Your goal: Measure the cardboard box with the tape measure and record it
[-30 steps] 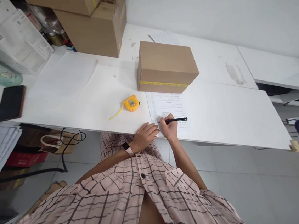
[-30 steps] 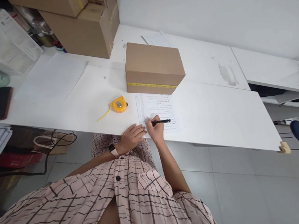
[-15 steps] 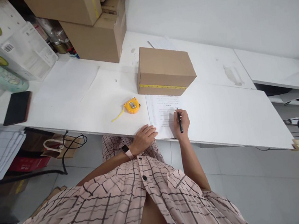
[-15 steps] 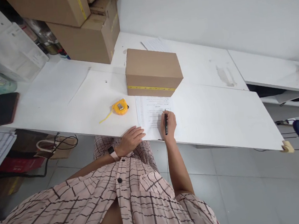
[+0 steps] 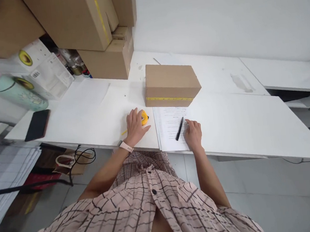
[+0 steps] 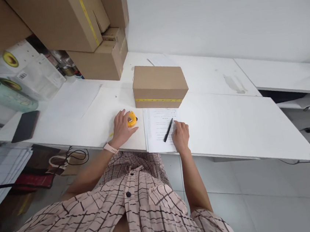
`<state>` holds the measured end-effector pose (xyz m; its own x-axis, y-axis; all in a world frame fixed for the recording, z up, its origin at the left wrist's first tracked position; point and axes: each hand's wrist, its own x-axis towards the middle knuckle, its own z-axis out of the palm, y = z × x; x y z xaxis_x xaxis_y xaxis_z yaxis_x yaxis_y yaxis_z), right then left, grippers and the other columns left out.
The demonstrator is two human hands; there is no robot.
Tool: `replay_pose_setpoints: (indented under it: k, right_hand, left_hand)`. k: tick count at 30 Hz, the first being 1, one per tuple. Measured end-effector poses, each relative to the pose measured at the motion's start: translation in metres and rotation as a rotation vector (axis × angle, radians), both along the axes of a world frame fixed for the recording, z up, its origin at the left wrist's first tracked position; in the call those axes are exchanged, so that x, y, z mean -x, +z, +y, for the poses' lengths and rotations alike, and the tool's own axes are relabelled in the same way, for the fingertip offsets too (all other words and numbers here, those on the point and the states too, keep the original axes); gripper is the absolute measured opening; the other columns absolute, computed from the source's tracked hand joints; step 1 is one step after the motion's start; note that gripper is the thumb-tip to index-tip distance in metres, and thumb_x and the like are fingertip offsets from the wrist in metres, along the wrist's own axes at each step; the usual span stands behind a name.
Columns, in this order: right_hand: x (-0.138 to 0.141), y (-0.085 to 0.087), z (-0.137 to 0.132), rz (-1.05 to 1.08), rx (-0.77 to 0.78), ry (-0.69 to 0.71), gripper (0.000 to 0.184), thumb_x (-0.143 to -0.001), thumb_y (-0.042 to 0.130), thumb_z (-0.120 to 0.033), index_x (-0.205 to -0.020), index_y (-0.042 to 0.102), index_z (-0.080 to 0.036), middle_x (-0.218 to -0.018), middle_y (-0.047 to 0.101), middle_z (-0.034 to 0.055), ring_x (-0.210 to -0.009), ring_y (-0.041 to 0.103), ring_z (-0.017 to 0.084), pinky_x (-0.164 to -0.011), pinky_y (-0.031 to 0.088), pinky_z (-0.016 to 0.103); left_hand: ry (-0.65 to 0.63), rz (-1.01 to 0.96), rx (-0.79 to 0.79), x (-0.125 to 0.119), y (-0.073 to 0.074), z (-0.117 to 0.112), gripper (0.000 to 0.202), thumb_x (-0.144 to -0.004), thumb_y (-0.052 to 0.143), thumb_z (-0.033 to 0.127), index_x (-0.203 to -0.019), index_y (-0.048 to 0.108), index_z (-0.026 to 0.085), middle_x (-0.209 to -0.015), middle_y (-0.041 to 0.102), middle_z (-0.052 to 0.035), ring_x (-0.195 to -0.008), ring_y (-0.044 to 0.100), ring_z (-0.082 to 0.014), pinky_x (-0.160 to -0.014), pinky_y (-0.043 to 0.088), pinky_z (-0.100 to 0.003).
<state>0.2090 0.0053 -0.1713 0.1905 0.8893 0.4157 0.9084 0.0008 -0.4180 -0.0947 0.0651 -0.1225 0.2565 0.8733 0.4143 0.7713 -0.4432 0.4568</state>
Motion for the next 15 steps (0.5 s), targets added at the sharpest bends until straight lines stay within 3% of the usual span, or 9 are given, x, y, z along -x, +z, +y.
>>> replay_pose_setpoints:
  k: [3, 6, 10, 15]
  right_hand:
    - [0.008, 0.011, -0.002, 0.091, -0.075, -0.035, 0.041, -0.093, 0.036, -0.018, -0.126, 0.062, -0.018, -0.112, 0.063, 0.0168, -0.107, 0.053, 0.03, -0.094, 0.047, 0.051]
    - [0.031, 0.038, -0.001, 0.382, -0.141, -0.027, 0.037, -0.097, 0.041, -0.036, -0.12, 0.065, -0.019, -0.116, 0.064, 0.0163, -0.107, 0.058, 0.028, -0.095, 0.048, 0.049]
    - [0.066, 0.085, 0.001, 0.946, 0.144, 0.266, 0.05, -0.095, 0.046, -0.061, -0.107, 0.072, -0.021, -0.099, 0.07, 0.0089, -0.089, 0.065, 0.022, -0.08, 0.054, 0.038]
    - [0.063, 0.121, 0.008, 1.092, 0.215, 0.322, 0.05, -0.084, 0.061, -0.065, -0.092, 0.075, -0.018, -0.073, 0.065, 0.0029, -0.067, 0.056, 0.015, -0.065, 0.05, 0.032]
  left_hand:
    - [0.002, -0.051, 0.156, 0.005, -0.001, 0.019, 0.066, -0.077, 0.077, 0.028, -0.135, 0.048, 0.016, -0.132, 0.059, -0.0189, -0.126, 0.055, -0.0366, -0.103, 0.046, -0.055]
    - [-0.15, -0.227, 0.302, -0.003, 0.016, 0.013, 0.052, -0.079, 0.075, 0.033, -0.124, 0.051, 0.02, -0.118, 0.066, -0.0114, -0.104, 0.065, -0.0273, -0.089, 0.055, -0.043]
    - [-0.573, -0.411, 0.51, -0.026, 0.056, -0.008, 0.042, -0.086, 0.07, 0.043, -0.117, 0.051, 0.022, -0.113, 0.065, -0.0073, -0.095, 0.066, -0.0194, -0.081, 0.055, -0.033]
    - [-0.647, -0.483, 0.61, -0.034, 0.085, -0.003, 0.04, -0.084, 0.07, 0.042, -0.114, 0.053, 0.021, -0.11, 0.064, -0.0068, -0.092, 0.064, -0.0183, -0.077, 0.055, -0.031]
